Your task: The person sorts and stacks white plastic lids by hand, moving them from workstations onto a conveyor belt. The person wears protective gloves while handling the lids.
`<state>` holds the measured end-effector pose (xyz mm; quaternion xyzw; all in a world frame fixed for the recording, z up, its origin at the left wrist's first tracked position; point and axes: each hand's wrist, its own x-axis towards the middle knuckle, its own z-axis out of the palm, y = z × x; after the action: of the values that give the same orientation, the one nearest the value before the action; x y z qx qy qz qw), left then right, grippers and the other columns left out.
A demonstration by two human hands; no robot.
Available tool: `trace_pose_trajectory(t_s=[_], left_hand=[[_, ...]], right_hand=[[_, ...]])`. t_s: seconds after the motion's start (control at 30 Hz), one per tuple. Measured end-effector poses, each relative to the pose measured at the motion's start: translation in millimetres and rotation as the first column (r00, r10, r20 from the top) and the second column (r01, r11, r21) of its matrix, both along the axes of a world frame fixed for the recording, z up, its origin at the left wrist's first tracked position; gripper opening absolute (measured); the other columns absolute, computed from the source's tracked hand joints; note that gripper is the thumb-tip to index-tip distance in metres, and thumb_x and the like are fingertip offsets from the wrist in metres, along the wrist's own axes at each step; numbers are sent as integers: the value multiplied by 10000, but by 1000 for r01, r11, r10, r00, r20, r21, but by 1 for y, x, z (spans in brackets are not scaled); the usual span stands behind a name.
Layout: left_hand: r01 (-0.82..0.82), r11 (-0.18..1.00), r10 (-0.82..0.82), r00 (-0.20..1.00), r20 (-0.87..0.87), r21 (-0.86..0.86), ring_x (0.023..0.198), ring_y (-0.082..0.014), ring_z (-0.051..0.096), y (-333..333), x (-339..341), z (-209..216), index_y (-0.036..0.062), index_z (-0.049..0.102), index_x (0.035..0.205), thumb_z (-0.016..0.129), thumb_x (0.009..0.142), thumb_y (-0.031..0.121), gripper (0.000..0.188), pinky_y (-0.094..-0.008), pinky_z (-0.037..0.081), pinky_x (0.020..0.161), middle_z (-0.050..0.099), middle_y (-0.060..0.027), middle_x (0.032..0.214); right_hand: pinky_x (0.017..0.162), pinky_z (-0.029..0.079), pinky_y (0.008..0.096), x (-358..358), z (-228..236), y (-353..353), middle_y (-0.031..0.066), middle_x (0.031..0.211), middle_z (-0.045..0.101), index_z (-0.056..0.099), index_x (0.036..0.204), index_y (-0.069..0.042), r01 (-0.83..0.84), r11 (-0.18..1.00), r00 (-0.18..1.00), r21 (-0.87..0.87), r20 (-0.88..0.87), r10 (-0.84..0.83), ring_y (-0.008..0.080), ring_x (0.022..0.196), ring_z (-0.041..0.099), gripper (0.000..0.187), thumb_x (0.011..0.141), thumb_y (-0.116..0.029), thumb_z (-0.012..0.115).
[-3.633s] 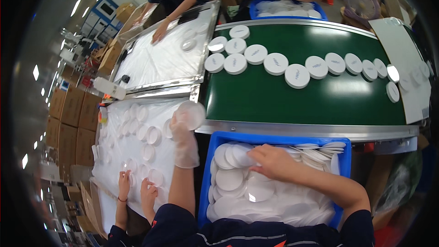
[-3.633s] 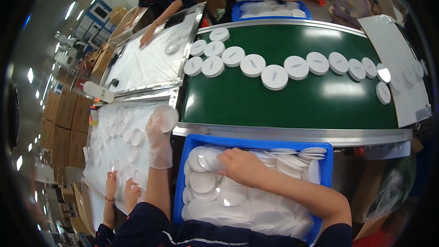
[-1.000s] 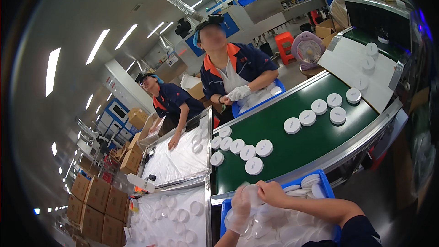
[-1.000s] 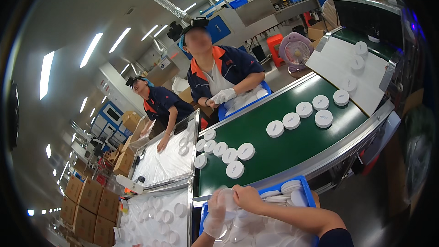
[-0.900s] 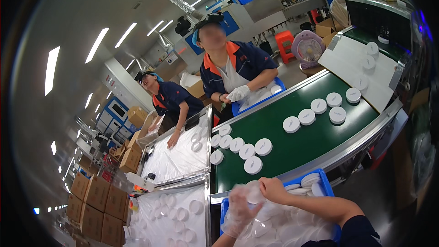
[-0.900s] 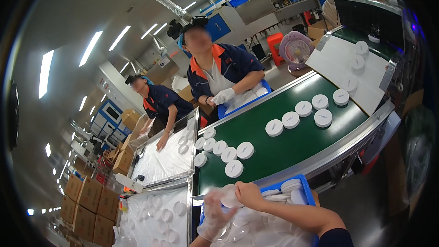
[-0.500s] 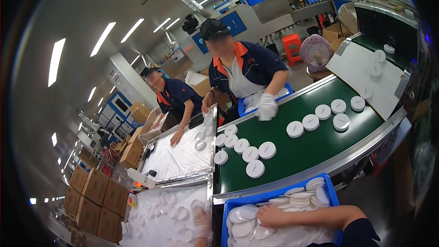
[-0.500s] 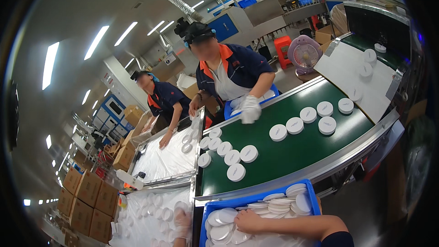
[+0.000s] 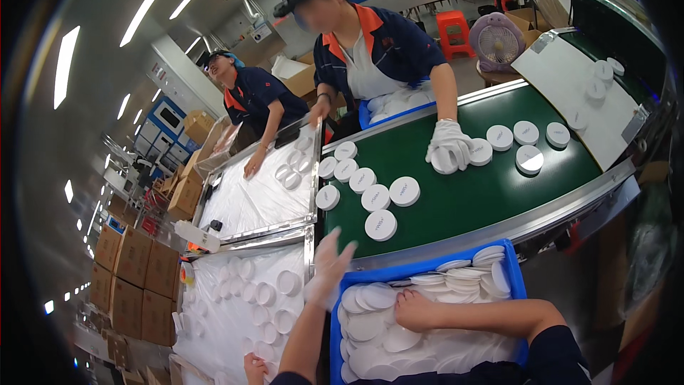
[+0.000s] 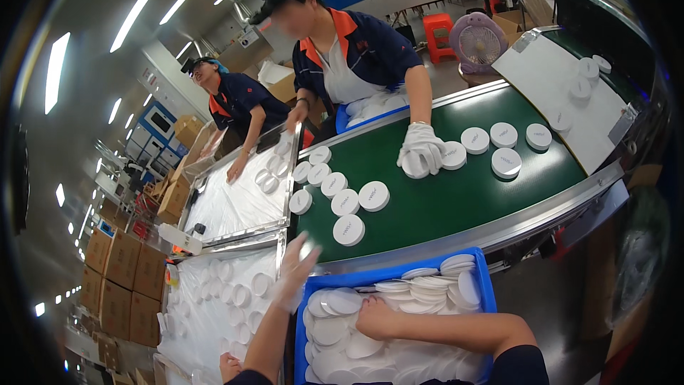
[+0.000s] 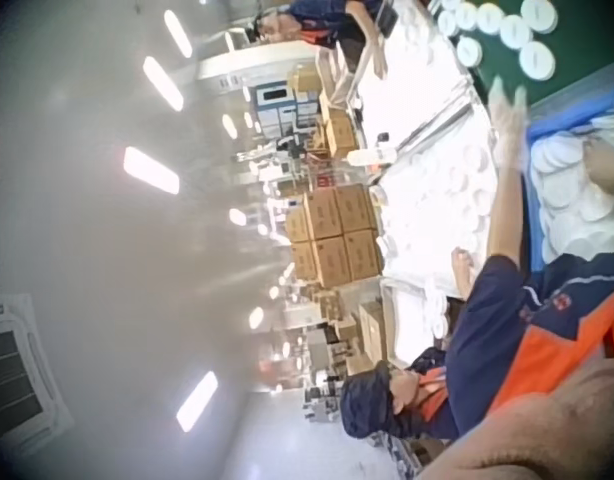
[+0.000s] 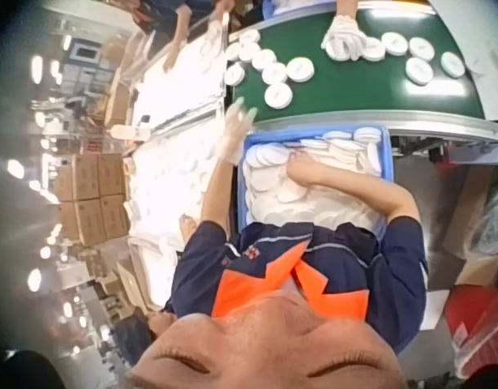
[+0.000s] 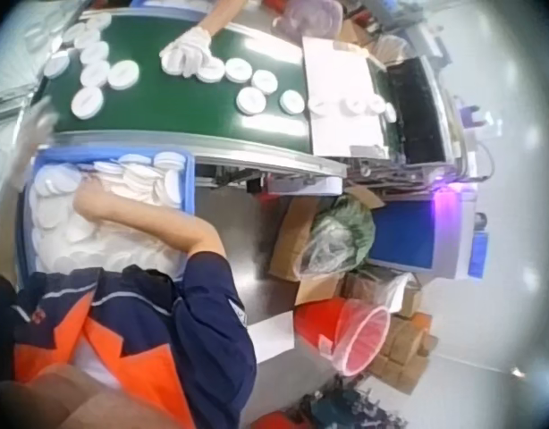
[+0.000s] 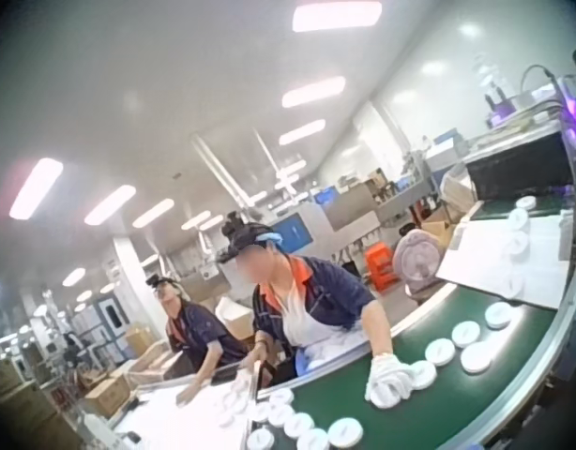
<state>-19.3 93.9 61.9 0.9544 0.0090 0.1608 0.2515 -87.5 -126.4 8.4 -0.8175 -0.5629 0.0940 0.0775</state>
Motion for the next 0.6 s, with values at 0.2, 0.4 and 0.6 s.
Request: trace_pose_trajectory(t_s=[0.2, 0.4, 0.6], left_hand=[[45, 938, 76, 940, -331, 342, 1106, -384, 403, -94, 64, -10, -47, 257, 1272, 707, 650, 393, 885, -414, 363, 932, 408, -217, 1209], [26, 979, 15, 980, 197, -203, 1016, -256, 487, -91, 34, -24, -25, 339, 1234, 686, 701, 298, 713, -348, 409, 844, 486, -177, 1109], [143, 255, -299, 952, 63, -956, 940, -140, 508, -92, -9, -13, 13, 371, 1226, 555, 828, 268, 508, -264, 403, 824, 519, -74, 1068]], right_hand=[[726, 441, 465, 6, 8, -6, 330, 987, 525, 610, 868, 115, -6, 1000, 990, -22, -144, 3, 407, 898, 528, 293, 712, -112, 509], [649, 466, 443, -8, 7, -4, 309, 905, 555, 556, 860, 170, 68, 997, 996, -20, 65, -67, 385, 817, 566, 312, 715, -98, 485], [563, 464, 433, -7, 34, 2, 223, 766, 603, 621, 751, 56, 49, 998, 997, -25, -54, -51, 333, 717, 593, 221, 692, -131, 518]])
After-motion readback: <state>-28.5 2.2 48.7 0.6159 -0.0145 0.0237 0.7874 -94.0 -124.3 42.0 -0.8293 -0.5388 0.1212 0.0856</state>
